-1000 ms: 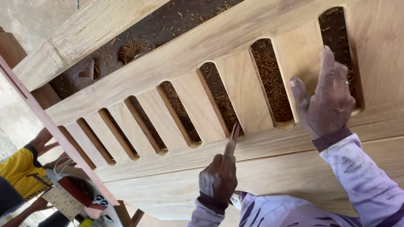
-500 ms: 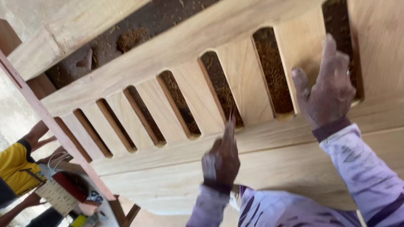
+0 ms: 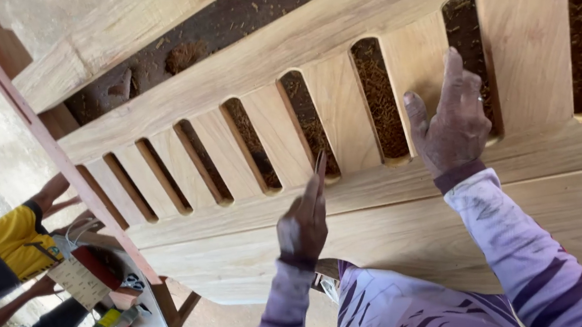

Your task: The person sands and smooths the interior edges of slots in a wooden headboard using a hand tool.

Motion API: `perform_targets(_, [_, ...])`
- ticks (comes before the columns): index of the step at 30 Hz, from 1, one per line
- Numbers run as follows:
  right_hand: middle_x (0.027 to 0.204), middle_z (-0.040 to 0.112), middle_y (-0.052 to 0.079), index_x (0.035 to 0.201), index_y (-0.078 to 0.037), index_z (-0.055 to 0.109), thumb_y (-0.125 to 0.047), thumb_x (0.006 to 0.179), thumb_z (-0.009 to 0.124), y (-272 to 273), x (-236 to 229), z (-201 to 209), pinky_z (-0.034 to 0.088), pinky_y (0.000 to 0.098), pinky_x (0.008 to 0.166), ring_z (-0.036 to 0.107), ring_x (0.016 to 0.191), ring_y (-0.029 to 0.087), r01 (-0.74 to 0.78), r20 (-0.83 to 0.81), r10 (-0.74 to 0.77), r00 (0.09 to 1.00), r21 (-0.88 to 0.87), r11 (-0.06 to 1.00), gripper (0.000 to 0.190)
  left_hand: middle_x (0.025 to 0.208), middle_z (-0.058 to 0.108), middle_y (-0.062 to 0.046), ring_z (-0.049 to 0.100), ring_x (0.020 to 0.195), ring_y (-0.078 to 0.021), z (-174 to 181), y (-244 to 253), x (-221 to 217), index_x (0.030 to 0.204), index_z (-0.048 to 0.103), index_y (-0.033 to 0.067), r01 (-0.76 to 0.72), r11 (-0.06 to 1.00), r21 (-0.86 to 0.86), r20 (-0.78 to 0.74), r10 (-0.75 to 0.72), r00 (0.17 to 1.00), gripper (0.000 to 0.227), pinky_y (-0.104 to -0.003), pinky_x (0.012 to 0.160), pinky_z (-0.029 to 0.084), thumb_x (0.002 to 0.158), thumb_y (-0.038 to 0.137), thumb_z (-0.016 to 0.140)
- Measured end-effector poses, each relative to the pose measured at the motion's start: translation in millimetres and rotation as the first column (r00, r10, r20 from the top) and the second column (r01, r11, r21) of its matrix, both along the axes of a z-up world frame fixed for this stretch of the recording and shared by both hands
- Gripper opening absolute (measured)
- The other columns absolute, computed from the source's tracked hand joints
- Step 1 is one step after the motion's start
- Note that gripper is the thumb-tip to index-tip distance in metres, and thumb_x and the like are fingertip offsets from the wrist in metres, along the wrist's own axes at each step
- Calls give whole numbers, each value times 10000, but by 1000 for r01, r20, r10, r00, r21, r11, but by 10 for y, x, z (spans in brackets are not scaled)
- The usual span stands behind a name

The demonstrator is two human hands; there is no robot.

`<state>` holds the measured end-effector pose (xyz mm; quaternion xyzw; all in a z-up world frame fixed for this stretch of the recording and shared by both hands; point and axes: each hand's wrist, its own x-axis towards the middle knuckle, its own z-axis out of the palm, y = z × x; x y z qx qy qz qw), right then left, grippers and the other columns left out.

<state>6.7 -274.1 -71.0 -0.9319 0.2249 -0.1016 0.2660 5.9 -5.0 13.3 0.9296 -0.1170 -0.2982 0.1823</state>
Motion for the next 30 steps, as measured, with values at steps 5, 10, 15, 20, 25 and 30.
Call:
perform_targets(5, [1310, 594, 240, 1627, -22, 311, -479, 1170, 637, 8, 0, 10, 587, 467, 921, 658, 1195, 407, -2, 19, 2, 1000, -9, 1000, 724, 720, 669, -86, 586, 519, -189, -111, 72, -225, 1512, 532, 104, 55, 983, -174, 326, 5, 945, 463, -355, 454, 490, 1055, 173, 550])
perform_targets(10, [1326, 592, 241, 1644, -24, 312, -470, 1173, 643, 36, -8, 8, 585, 470, 907, 658, 1186, 409, 12, 16, -12, 1000, -27, 1000, 728, 730, 680, -100, 574, 483, -199, -241, 196, -126, 1489, 532, 134, 130, 981, -143, 326, -78, 942, 434, -374, 404, 456, 1058, 166, 570])
perform_targets(15, [1311, 600, 238, 1652, -59, 339, -429, 1128, 658, 86, -14, 56, 578, 486, 832, 674, 1092, 413, 44, -54, -50, 997, -104, 994, 717, 631, 621, -97, 541, 423, -228, 91, 77, -38, 1532, 523, 159, 139, 984, -109, 238, -110, 965, 510, -402, 409, 459, 1023, 151, 531])
perform_targets(20, [1223, 612, 228, 1646, -113, 363, -424, 1105, 667, 181, 75, 166, 564, 502, 755, 680, 982, 414, 119, -150, -142, 978, -153, 981, 695, 689, 651, -96, 568, 417, -236, -315, 231, -87, 1526, 480, 114, 167, 982, -88, 255, -140, 957, 500, -407, 352, 453, 1034, 148, 559])
perform_targets(25, [1184, 615, 225, 1635, -149, 391, -415, 1083, 679, 224, 73, 86, 565, 506, 743, 679, 959, 416, 166, -177, -202, 963, -196, 966, 677, 691, 616, -84, 590, 490, -222, -307, 392, -61, 1498, 490, 172, 246, 957, -152, 357, -179, 917, 540, -403, 429, 491, 972, 163, 610])
perform_targets(30, [1204, 635, 219, 1617, -145, 438, -356, 1087, 682, 210, 92, 102, 561, 510, 799, 677, 1007, 420, 179, -127, -200, 972, -161, 971, 621, 719, 640, -107, 577, 440, -207, -159, 310, -14, 1513, 538, 92, 212, 966, -146, 310, -159, 937, 538, -392, 374, 470, 980, 59, 602])
